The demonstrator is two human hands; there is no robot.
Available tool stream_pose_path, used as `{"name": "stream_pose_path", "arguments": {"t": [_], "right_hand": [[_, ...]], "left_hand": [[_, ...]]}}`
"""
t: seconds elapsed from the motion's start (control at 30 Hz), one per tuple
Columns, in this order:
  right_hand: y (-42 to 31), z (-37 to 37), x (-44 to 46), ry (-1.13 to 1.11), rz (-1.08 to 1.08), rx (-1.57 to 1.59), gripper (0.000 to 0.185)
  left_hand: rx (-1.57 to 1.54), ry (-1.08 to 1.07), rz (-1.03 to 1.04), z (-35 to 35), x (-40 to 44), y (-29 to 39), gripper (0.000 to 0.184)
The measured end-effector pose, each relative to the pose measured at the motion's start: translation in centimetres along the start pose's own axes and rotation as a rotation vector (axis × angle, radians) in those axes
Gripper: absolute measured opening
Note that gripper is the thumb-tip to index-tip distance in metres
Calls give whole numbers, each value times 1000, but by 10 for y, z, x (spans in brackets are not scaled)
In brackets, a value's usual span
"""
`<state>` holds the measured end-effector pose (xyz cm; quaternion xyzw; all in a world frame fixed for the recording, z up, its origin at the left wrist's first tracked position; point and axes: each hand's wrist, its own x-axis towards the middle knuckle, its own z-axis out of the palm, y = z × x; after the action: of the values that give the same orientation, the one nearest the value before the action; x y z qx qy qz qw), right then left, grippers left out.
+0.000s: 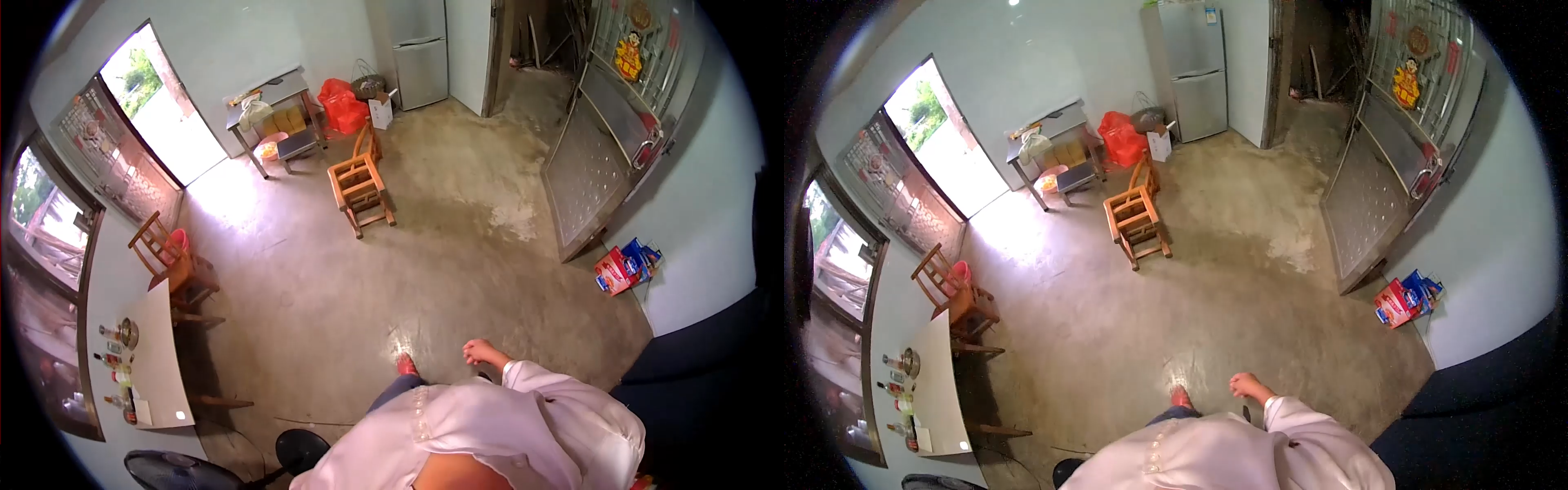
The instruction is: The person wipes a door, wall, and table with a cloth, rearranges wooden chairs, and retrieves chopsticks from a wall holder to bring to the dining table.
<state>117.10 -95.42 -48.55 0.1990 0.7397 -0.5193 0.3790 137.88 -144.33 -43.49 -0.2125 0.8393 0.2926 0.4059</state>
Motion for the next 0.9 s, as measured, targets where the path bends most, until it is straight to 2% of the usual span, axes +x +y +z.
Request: {"name": "stream_pose_path", "arguments": {"t": [0.1, 0.2, 0.23, 0.3, 0.4, 0.43, 0.5, 0.53, 0.57, 0.67, 0.7, 0.73, 0.77, 0.83, 0.87, 0.9], "right_hand": [[-33, -20, 20, -62, 18, -141, 22], [-53, -67, 33, 115, 89, 67, 20], [-55, -84, 35, 146, 116, 109, 19], [-53, -120, 51, 202, 176, 126, 11], [-30, -172, 86, 195, 328, 52, 13], [-16, -192, 97, 84, 176, -91, 12], [-12, -219, 124, -139, -101, -795, 18], [-28, -238, 138, -237, -232, -1358, 23], [-51, -266, 150, -205, -188, -1181, 21], [-121, -338, 178, -119, -42, -626, 16], [-148, -356, 191, -86, 6, -435, 15], [-173, -370, 202, -55, 57, -243, 16], [-156, -395, 264, 47, 276, -51, 20], [-239, -429, 301, 197, 298, -52, 23], [-245, -456, 349, 121, 279, -86, 17], [-295, -458, 363, 155, 250, -111, 23]], "left_hand": [[21, 24, 48, -67, 35, 60, 25], [-15, 78, 126, -136, 68, 150, 25], [-35, 87, 151, -149, 104, 164, 22], [-241, 87, 200, -168, 177, 198, 18], [-567, 60, 239, -189, 257, 259, 12], [-594, 55, 231, -192, 274, 283, 11], [-541, 33, 192, -195, 292, 329, 11], [-520, 25, 175, -198, 302, 354, 10], [-570, -36, 190, -190, 317, 364, 10], [-132, -39, 416, -167, 344, 390, 14], [-26, -17, 296, -166, 347, 406, 24], [-35, 36, 318, -163, 347, 418, 30], [-57, 50, 278, -169, 340, 440, 31], [-116, 65, 217, -185, 323, 479, 32], [-149, 69, 194, -190, 324, 489, 32], [-181, 73, 170, -196, 326, 496, 32]]}}
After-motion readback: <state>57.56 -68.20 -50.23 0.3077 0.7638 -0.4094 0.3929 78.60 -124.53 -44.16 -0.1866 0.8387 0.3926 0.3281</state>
